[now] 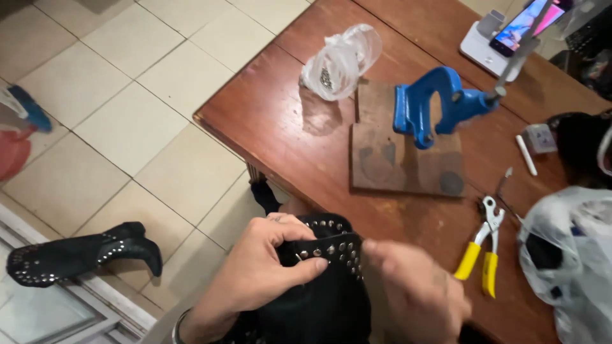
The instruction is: Attaching metal studs to a piece of black leather using a manual press.
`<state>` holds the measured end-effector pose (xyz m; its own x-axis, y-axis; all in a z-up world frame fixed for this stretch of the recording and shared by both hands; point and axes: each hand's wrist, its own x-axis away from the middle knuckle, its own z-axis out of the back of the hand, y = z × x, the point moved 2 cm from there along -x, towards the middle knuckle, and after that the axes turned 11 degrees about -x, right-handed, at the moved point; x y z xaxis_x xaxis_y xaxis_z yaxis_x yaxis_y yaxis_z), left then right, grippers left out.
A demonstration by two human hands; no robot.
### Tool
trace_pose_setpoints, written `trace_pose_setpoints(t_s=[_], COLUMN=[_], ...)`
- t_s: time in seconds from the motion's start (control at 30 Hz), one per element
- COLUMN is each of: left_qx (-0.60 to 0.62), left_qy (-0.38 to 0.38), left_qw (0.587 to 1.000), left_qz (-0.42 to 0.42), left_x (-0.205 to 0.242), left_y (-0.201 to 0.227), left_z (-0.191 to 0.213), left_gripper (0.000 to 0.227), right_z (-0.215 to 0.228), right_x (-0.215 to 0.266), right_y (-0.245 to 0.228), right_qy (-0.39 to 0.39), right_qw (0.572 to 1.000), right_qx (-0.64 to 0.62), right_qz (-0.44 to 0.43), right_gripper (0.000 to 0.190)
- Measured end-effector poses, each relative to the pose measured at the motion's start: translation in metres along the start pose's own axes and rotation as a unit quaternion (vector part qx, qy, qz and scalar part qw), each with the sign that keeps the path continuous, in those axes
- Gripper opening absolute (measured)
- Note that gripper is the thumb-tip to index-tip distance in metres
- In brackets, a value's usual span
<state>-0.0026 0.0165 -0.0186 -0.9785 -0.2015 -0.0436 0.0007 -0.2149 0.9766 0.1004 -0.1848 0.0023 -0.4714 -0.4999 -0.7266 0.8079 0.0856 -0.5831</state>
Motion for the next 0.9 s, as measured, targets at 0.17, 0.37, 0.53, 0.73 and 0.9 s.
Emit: trace_pose_setpoints(t_s=[0.17, 0.37, 0.53, 0.73, 0.9], left_qx=[-0.057, -0.104, -0.121, -0.160, -0.176], left_qy=[0.055, 0.081, 0.091, 0.127, 0.140], left_qw=[0.995, 0.988, 0.981, 0.963, 0.955], left_qz=[-0.054, -0.084, -0.118, -0.177, -0.193], left_x=[0.010, 0.020, 0.026, 0.031, 0.034], left_y=[0.034, 0.053, 0.063, 0.068, 0.069], left_z=[-0.034, -0.064, -0.077, -0.082, -0.083], left_gripper=[0.015, 0.016, 0.015, 0.016, 0.015], right_z=[0.013, 0.029, 0.041, 0.047, 0.046], right_x=[0.012, 0.056, 0.081, 0.084, 0.083], right_y=[-0.047, -0.054, -0.043, -0.029, -0.019], right_qy=[0.023, 0.098, 0.110, 0.142, 0.149], right_qw=[0.995, 0.995, 0.991, 0.988, 0.985], right_qx=[0.041, 0.029, -0.014, -0.065, -0.071], right_qz=[0.087, -0.009, -0.070, -0.003, 0.049], right_gripper=[0.036, 0.037, 0.044, 0.059, 0.059])
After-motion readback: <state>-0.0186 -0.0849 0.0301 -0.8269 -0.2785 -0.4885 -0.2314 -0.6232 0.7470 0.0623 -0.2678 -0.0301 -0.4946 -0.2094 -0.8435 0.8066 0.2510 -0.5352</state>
